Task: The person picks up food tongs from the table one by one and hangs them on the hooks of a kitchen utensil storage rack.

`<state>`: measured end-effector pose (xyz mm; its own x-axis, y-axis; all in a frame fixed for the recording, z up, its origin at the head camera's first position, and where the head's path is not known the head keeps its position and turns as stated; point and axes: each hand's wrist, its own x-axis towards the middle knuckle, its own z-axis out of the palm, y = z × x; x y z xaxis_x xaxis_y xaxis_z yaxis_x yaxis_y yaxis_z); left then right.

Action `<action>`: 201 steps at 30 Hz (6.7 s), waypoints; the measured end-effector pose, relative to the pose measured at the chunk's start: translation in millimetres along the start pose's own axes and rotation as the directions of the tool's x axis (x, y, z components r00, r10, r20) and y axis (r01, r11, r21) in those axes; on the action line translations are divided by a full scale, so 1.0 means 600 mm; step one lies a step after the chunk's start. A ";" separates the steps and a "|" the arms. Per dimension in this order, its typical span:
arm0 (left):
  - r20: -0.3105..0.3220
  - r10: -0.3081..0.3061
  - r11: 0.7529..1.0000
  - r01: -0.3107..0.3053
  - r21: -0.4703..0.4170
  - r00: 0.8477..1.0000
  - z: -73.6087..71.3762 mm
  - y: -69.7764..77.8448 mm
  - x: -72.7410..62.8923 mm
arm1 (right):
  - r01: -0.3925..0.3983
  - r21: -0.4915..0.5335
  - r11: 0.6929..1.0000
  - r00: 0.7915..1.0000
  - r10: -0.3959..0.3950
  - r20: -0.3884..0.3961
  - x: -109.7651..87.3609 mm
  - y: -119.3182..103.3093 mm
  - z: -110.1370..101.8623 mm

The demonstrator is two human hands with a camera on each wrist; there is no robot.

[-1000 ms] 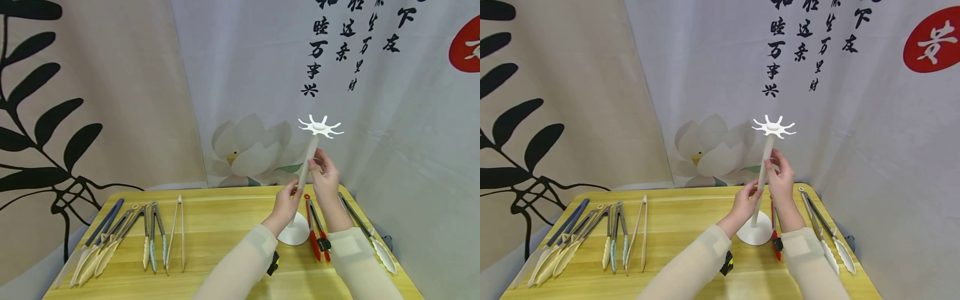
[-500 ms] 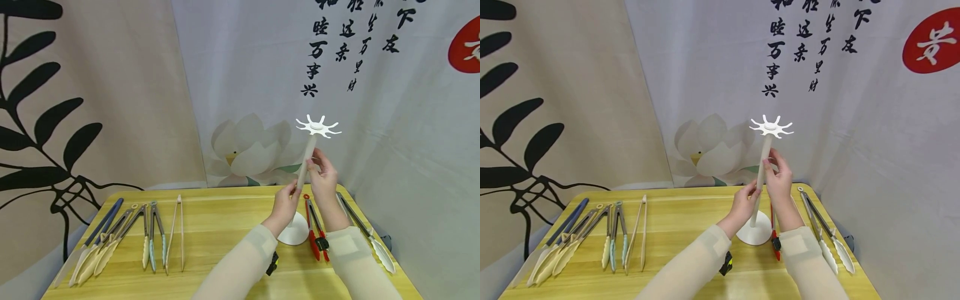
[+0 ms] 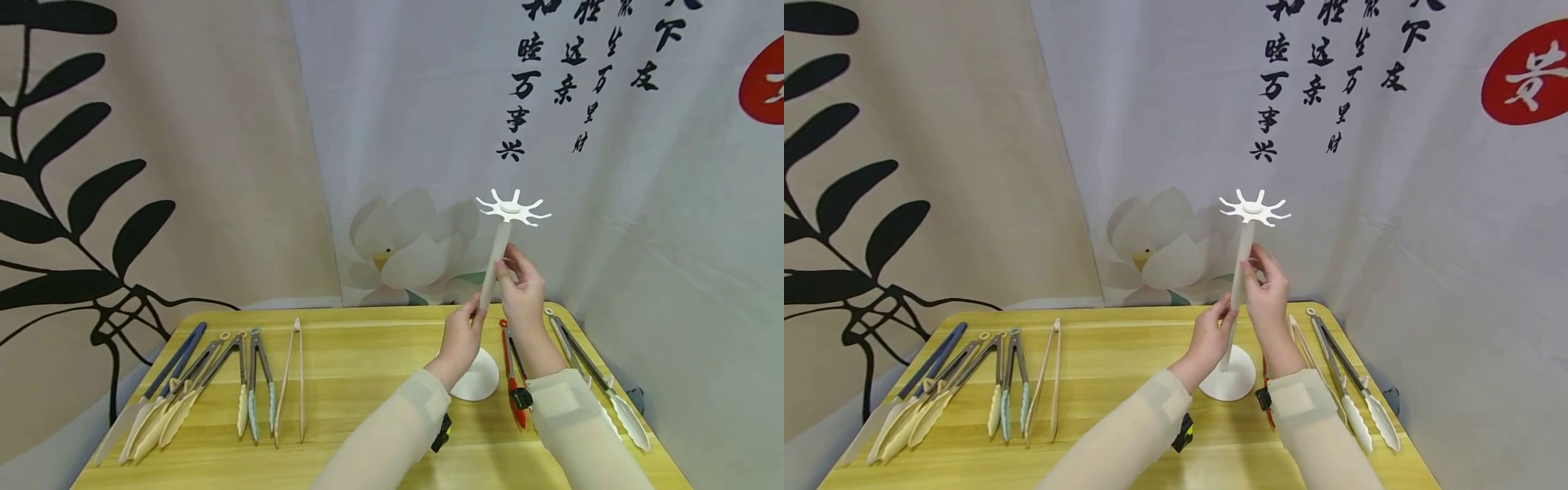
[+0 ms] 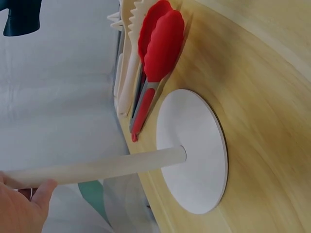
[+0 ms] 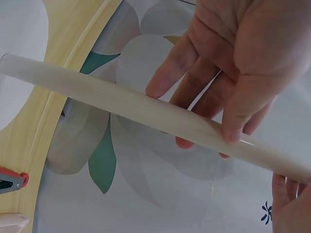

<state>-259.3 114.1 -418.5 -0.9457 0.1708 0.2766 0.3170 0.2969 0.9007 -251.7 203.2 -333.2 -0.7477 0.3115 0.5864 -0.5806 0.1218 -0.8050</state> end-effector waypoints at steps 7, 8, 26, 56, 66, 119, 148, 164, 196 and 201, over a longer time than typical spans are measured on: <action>-0.008 -0.007 1.000 0.007 0.018 1.000 -0.008 -0.007 -0.003 | 0.001 -0.017 1.000 1.000 0.000 0.012 -0.006 -0.010 0.009; -0.011 -0.002 1.000 0.003 0.021 1.000 -0.009 -0.009 -0.003 | -0.004 -0.017 1.000 1.000 0.005 0.014 -0.006 -0.010 0.010; -0.040 0.029 0.998 -0.027 0.060 0.999 -0.034 -0.024 -0.009 | -0.020 -0.007 1.000 0.998 0.020 0.053 -0.012 -0.008 0.034; -0.067 0.021 0.998 -0.017 0.061 0.998 -0.095 -0.039 -0.028 | -0.021 0.001 1.000 0.992 0.021 0.126 -0.030 -0.024 0.084; -0.058 0.009 0.997 -0.004 0.079 0.998 -0.118 -0.051 -0.033 | -0.012 -0.067 0.998 0.985 0.023 0.172 -0.037 -0.026 0.101; -0.059 0.065 0.993 -0.059 0.101 0.996 -0.215 -0.084 -0.052 | -0.013 0.027 1.000 0.974 0.006 0.227 -0.063 -0.036 0.183; -0.059 0.042 0.993 -0.035 0.114 0.997 -0.233 -0.097 -0.047 | -0.063 -0.044 0.997 0.918 0.075 0.390 -0.051 -0.043 0.177; -0.045 0.050 0.998 -0.049 0.024 0.998 -0.231 -0.095 -0.049 | 0.069 -0.076 0.995 0.834 -0.015 0.552 -0.010 -0.025 0.127; -0.071 -0.421 0.686 0.369 0.628 0.904 -0.369 -0.201 -0.132 | 0.634 -0.179 0.752 0.494 -0.217 0.842 0.130 -0.145 0.104; -0.082 -0.476 0.638 0.407 0.654 0.876 -0.380 -0.226 -0.138 | 0.622 -0.267 0.736 0.455 -0.062 0.888 0.140 -0.180 0.119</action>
<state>-240.4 -154.5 -486.8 -0.9849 -0.0683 -0.1589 -0.1360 0.8732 0.4680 -274.6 148.7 -190.5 -0.5905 -0.7026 0.3971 -0.8062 0.5354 -0.2517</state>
